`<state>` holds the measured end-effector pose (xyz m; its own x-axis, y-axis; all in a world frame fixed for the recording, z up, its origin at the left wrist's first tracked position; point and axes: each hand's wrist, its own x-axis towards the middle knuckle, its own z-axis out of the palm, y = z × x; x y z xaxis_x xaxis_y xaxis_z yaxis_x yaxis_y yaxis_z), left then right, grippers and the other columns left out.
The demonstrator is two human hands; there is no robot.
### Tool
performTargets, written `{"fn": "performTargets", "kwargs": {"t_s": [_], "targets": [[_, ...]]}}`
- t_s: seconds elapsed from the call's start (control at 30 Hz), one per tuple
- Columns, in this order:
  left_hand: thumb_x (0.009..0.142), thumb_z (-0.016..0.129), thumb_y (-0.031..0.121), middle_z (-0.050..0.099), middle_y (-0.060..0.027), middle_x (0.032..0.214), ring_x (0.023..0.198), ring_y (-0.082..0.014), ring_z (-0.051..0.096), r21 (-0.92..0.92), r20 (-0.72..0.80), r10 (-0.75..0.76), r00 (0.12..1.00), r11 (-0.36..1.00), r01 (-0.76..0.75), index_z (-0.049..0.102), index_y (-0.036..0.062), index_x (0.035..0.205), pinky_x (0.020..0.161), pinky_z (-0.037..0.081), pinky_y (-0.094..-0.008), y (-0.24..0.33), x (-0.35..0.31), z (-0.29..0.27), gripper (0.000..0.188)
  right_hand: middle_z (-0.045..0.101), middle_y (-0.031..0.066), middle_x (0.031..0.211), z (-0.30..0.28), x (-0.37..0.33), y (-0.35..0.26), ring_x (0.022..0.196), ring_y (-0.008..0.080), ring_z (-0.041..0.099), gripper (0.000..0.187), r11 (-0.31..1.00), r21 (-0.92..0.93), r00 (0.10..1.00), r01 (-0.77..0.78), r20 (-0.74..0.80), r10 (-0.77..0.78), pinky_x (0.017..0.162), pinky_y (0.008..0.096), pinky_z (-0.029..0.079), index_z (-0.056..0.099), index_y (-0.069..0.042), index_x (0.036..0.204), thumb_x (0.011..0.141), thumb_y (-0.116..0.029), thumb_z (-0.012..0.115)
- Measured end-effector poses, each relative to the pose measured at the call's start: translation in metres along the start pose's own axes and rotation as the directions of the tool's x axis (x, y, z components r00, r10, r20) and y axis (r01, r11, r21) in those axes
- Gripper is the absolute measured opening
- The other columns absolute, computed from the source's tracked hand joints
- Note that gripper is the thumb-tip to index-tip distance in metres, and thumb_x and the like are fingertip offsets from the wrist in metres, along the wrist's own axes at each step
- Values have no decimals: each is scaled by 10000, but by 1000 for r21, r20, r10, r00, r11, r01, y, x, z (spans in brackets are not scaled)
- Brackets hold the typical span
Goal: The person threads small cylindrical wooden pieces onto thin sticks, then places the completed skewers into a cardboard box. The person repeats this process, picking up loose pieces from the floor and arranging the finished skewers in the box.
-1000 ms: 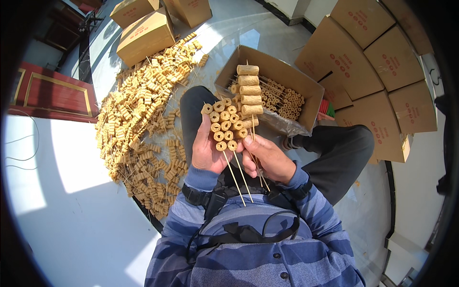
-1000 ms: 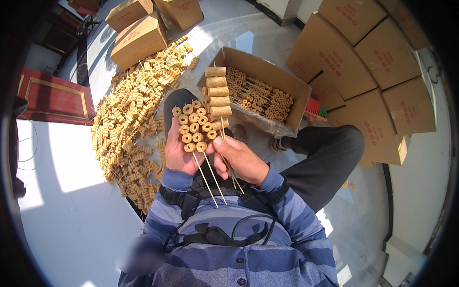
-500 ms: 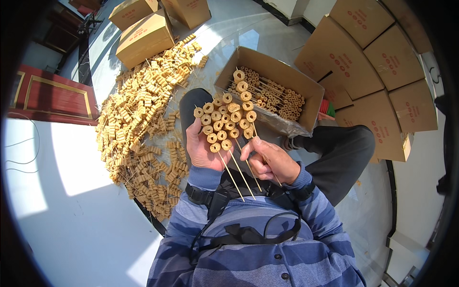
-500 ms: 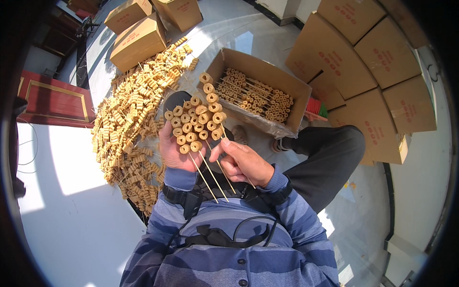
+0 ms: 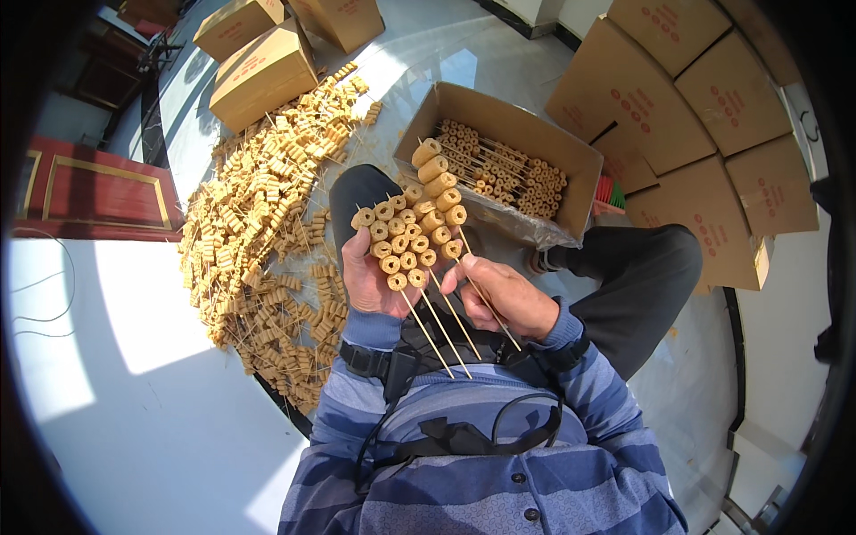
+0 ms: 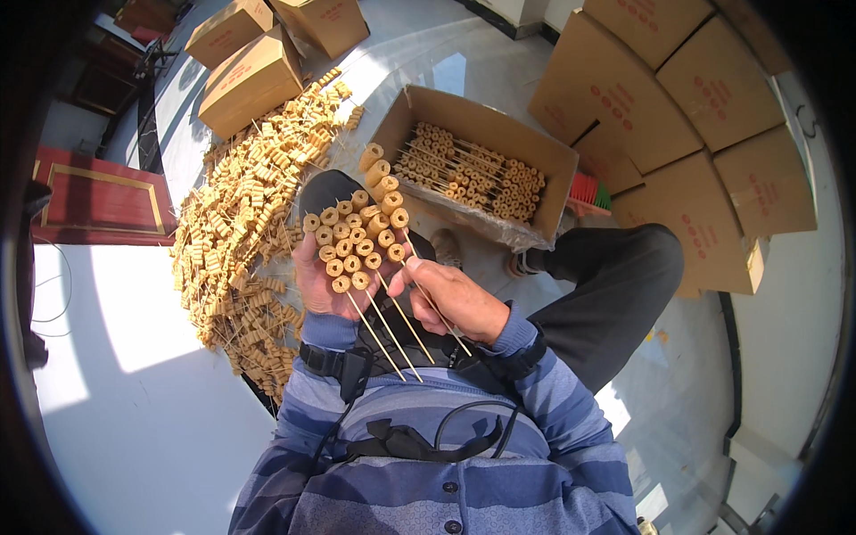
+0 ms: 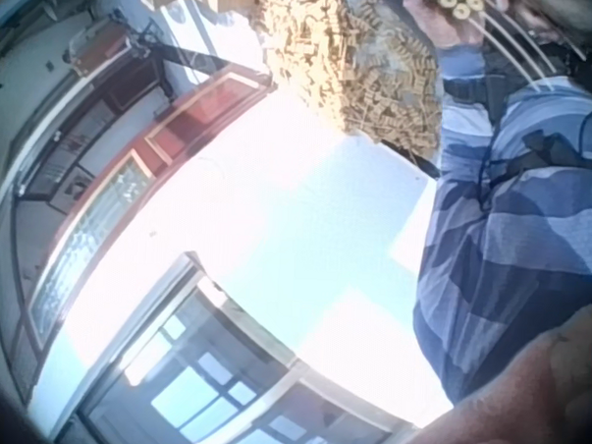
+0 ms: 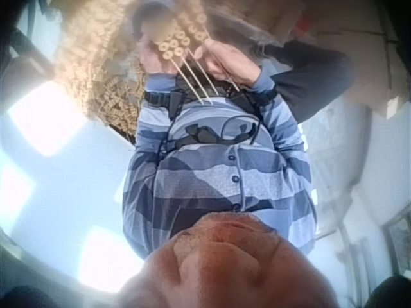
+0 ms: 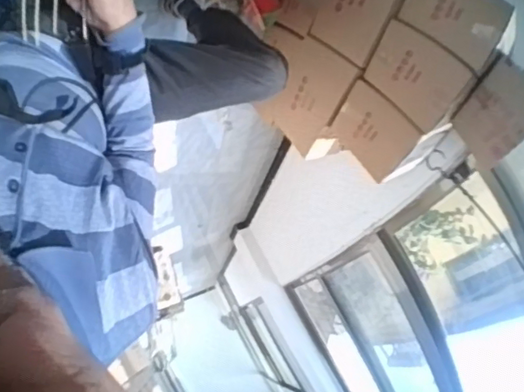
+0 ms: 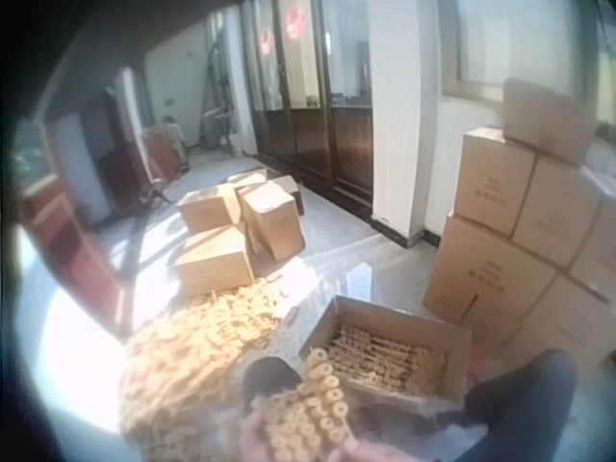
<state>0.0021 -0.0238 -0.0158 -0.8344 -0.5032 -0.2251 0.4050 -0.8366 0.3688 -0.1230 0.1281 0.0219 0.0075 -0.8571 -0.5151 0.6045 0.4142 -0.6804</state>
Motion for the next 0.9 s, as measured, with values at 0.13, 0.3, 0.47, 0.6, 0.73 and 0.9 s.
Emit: {"fn": "performTargets", "kwargs": {"t_s": [0.13, 0.3, 0.47, 0.6, 0.73, 0.9], "targets": [[938, 572, 528, 571, -230, 1343, 1191, -409, 601, -56, 16, 38, 999, 998, -37, 434, -13, 1431, 987, 515, -576, 3, 2, -2, 745, 402, -21, 552, 2, -1, 1, 448, 82, 335, 473, 989, -142, 994, 34, -103, -49, 430, 237, 297, 558, -15, 1112, 1100, -405, 290], [928, 592, 496, 599, -197, 1307, 1145, -369, 634, -47, 16, 90, 996, 995, -89, 447, 3, 1424, 936, 554, -542, 14, 6, -4, 714, 383, -35, 535, -9, -5, -1, 441, 66, 331, 521, 976, -207, 989, 61, -118, -87, 440, 229, 299, 569, 2, 1094, 1100, -438, 291], [941, 538, 518, 557, -195, 1357, 1208, -376, 585, -63, -52, 128, 990, 989, -132, 441, 10, 1430, 983, 512, -566, 17, 9, 7, 711, 349, -50, 534, -10, -7, 4, 442, 63, 317, 529, 974, -222, 998, 37, -33, -46, 440, 232, 298, 583, 3, 1096, 1098, -450, 308], [948, 516, 534, 610, -186, 1274, 1071, -358, 655, -38, -103, 165, 981, 985, -170, 476, -1, 1404, 891, 568, -519, 14, 6, 19, 704, 363, -56, 555, -10, -9, 8, 470, 60, 340, 518, 944, -327, 989, 35, -127, -81, 455, 232, 310, 609, -3, 1089, 1095, -443, 334], [939, 533, 544, 592, -196, 1307, 1139, -369, 624, 1, -72, 194, 978, 981, -195, 476, -3, 1406, 946, 535, -537, 16, 8, 18, 722, 390, -45, 571, -8, -9, 10, 498, 72, 376, 525, 870, -471, 971, 147, -100, -218, 481, 244, 341, 639, -22, 1065, 1092, -452, 339], [939, 530, 571, 540, -223, 1382, 1278, -420, 522, 70, -96, 191, 977, 980, -185, 467, 11, 1418, 1050, 432, -625, 12, 13, 12, 740, 394, -46, 586, -8, -9, 10, 498, 73, 373, 508, 900, -432, 994, 55, -60, -90, 477, 245, 336, 643, -51, 1049, 1089, -462, 347]]}}
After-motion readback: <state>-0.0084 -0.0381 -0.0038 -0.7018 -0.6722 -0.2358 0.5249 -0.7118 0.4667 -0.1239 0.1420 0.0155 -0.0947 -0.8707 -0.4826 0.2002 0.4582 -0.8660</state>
